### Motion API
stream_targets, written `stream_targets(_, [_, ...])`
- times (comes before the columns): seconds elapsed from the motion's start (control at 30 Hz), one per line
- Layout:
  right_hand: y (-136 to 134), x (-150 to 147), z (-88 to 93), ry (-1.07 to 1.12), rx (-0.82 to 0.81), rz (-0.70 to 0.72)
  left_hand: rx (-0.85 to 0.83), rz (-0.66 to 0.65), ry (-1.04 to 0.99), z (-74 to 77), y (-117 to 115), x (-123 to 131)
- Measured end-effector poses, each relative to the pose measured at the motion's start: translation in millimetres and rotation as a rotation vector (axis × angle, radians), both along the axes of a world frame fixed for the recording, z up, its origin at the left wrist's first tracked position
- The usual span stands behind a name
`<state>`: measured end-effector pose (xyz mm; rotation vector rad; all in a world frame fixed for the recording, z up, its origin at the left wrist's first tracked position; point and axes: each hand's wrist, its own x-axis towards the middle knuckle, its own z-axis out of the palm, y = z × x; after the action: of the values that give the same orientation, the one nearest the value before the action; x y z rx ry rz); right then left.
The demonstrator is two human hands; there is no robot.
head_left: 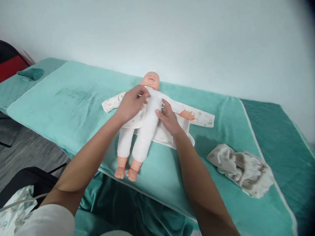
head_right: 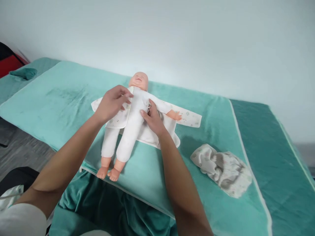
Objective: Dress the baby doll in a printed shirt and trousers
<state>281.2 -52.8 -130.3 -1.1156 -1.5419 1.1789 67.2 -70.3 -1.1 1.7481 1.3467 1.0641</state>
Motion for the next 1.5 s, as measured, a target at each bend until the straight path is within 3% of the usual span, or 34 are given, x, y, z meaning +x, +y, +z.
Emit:
stream_targets(0.07, [0.1, -0.2, -0.5, 0.024, -0.004, -0.019, 0.134, 0.229, 0.153, -29.7, 9.7, -32.6])
stream_targets(0.13, [0.0, -0.6, -0.5, 0.027, -0.002, -0.054, 0.106, 0.35, 0.43, -61.9, 19.2, -70.9])
stream_targets(0.23, [-0.6, -1.0, 0.2, 0.027, -0.01, -0.083, -0.036, 0.382, 0.757, -97.3, 26.9, -119.2])
stream_targets(0.33, [-2.0, -0.9, 2.5, 0.027, -0.016, -0.088, -0.038, 0.345, 0.9, -110.0, 34.5, -146.6])
stream_targets(0.57, [-5.0, -0.3, 8.9, 0.054, -0.054, -0.049, 0.013, 0.264, 1.001, -110.0, 65.1, -166.3])
stream_targets(0.87, [-7.3, 8.2, 11.4, -0.096, 0.004, -0.105, 0.019, 0.562, 0.871, -121.2, 44.2, -154.2])
stream_targets(0.97, [-6.6, 26.3, 19.3, -0.16, 0.071, -0.283, -0.001, 0.613, 0.836, -120.3, 40.2, -152.9])
stream_targets(1.1, [4.5, 66.2, 21.7, -0.125, 0.204, -0.737, 0.037, 0.621, 0.729, -123.2, 36.8, -156.1])
stream_targets(1.17, [11.4, 83.5, 17.5, -0.123, 0.141, -0.883, 0.1, 0.635, 0.629, -126.3, 34.4, -157.6])
stream_targets(1.23, [16.7, 92.7, 12.2, -0.065, -0.023, -0.915, 0.19, 0.647, 0.537, -126.8, 31.6, -154.5])
stream_targets(1.3, [19.7, 93.3, 8.4, 0.052, -0.145, -0.908, 0.281, 0.63, 0.456, -120.8, 29.0, -142.1])
stream_targets(1.37, [20.6, 88.7, 7.3, 0.151, -0.175, -0.897, 0.355, 0.564, 0.369, -105.6, 28.0, -117.3])
stream_targets(1.43, [19.9, 84.5, 9.0, 0.244, -0.154, -0.872, 0.401, 0.446, 0.286, -82.9, 29.9, -80.5])
stream_targets(1.5, [17.4, 84.8, 12.7, 0.339, -0.126, -0.845, 0.407, 0.233, 0.258, -58.1, 35.2, -36.4])
